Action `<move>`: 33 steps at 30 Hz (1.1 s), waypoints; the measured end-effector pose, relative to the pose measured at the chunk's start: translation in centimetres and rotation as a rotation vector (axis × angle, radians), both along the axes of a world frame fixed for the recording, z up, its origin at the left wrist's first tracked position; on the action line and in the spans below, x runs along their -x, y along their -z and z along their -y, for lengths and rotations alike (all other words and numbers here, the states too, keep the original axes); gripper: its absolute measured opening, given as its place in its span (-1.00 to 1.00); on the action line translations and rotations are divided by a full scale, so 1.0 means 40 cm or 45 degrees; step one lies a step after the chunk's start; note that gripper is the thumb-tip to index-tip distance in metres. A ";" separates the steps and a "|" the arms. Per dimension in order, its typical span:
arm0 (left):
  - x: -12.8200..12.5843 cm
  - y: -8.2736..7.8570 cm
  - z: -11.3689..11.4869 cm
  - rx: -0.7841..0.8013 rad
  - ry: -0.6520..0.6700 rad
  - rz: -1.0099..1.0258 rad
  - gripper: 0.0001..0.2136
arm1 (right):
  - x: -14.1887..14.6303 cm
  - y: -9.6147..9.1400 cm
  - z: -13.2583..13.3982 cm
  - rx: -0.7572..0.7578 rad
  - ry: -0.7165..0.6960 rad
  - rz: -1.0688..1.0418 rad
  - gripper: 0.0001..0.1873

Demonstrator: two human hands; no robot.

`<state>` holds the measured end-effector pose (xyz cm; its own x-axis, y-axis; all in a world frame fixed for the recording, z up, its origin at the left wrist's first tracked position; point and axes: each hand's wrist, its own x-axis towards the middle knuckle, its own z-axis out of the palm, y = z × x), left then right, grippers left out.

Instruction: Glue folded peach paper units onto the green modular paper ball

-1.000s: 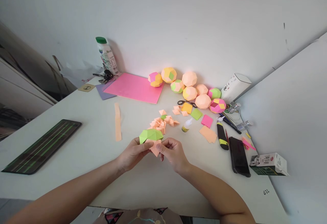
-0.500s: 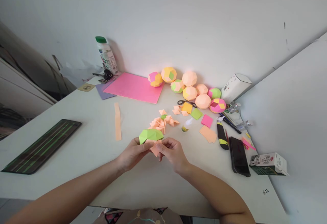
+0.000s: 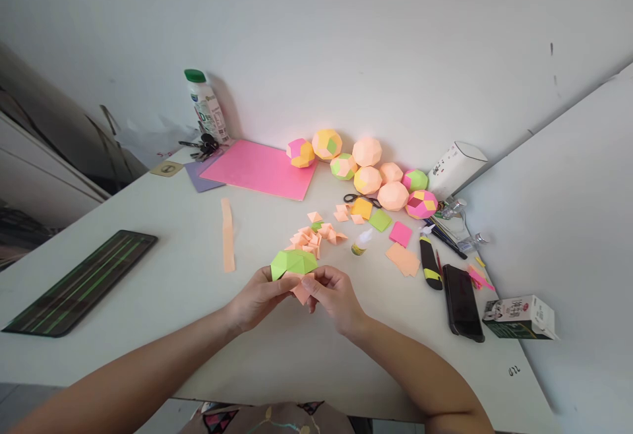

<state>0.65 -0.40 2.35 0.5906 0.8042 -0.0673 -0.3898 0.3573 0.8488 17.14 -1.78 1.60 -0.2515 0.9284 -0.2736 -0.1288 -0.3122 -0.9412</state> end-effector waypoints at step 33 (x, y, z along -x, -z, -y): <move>0.016 0.031 -0.017 0.378 -0.233 0.069 -0.87 | -0.174 -0.119 -0.060 -0.449 -0.561 1.943 -0.64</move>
<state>0.01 0.29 1.11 0.4474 0.8472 -0.2864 -0.5117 0.5052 0.6950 24.11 0.63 6.38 -0.2097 0.9290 -0.3050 0.9753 0.1768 -0.1322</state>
